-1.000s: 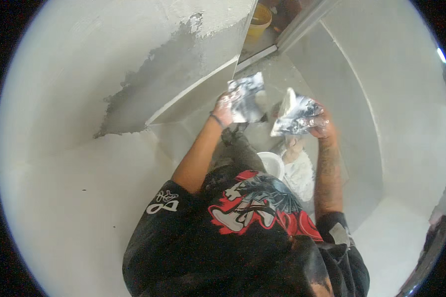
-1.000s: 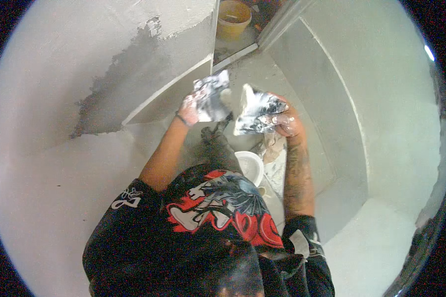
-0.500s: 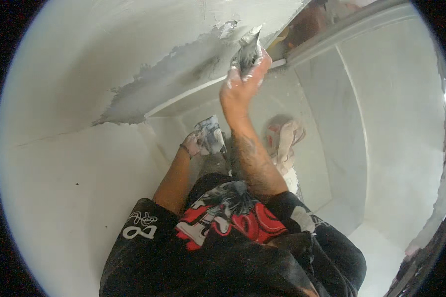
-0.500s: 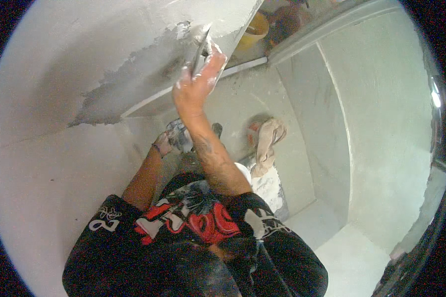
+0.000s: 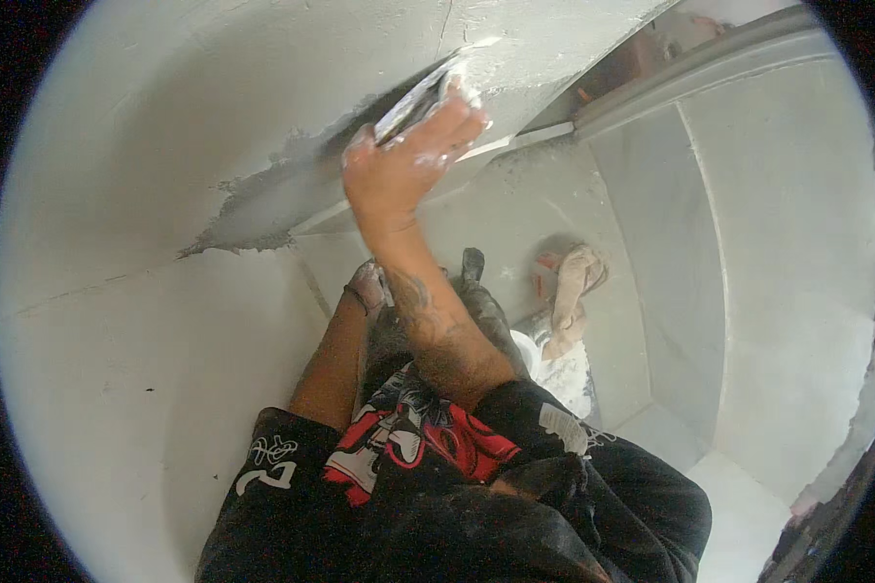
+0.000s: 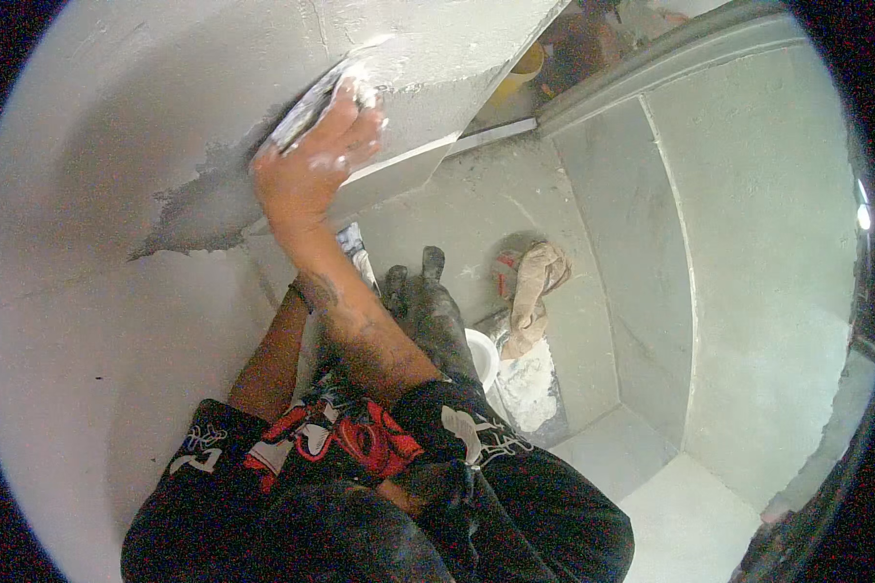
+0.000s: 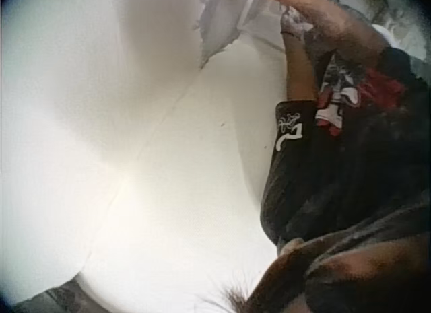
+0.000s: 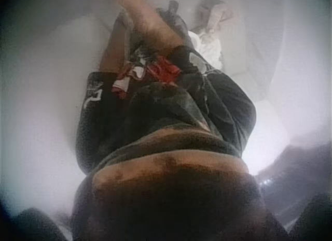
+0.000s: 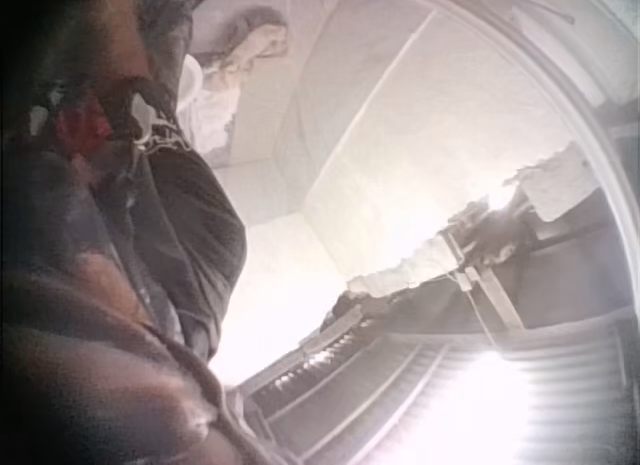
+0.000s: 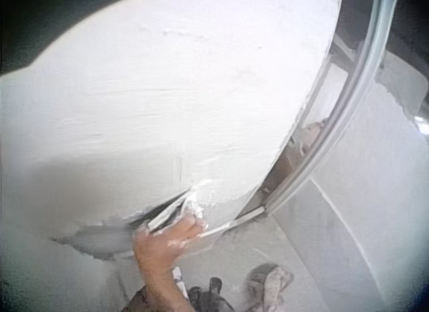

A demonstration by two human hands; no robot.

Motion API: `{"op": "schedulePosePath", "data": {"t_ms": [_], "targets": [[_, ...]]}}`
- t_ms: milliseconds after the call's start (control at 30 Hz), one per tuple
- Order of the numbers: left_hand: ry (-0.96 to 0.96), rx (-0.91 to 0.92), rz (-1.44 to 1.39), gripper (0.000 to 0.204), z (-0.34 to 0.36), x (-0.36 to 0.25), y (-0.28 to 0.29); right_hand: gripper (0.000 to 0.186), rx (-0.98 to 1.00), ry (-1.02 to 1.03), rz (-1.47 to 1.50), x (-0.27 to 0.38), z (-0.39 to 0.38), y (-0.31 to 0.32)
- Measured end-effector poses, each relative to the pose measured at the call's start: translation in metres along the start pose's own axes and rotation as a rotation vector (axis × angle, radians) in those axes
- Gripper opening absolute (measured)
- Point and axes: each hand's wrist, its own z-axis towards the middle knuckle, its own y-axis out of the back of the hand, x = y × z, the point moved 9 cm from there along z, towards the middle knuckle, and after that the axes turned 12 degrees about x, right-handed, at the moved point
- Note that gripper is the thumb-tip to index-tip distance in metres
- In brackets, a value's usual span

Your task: Applying joint compound or plaster to a bathroom wall using a trowel and spatula.

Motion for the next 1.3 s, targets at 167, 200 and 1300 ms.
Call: {"op": "schedulePosePath", "data": {"t_ms": [167,200,1300], "targets": [[0.091,0.102,0.238,0.038,0.065,-0.05,-0.032,0.081,0.161,0.171,0.106,0.004,-0.042,-0.029],[0.127,0.139,0.337,0.038,0.027,-0.057,0.006,0.081,0.122,0.153,0.127,-0.003,-0.037,-0.031],[0.19,-0.018,-1.072,0.038,0.007,-0.123,-0.065,0.078,-0.222,0.055,0.076,-0.076,0.018,-0.005]]}}
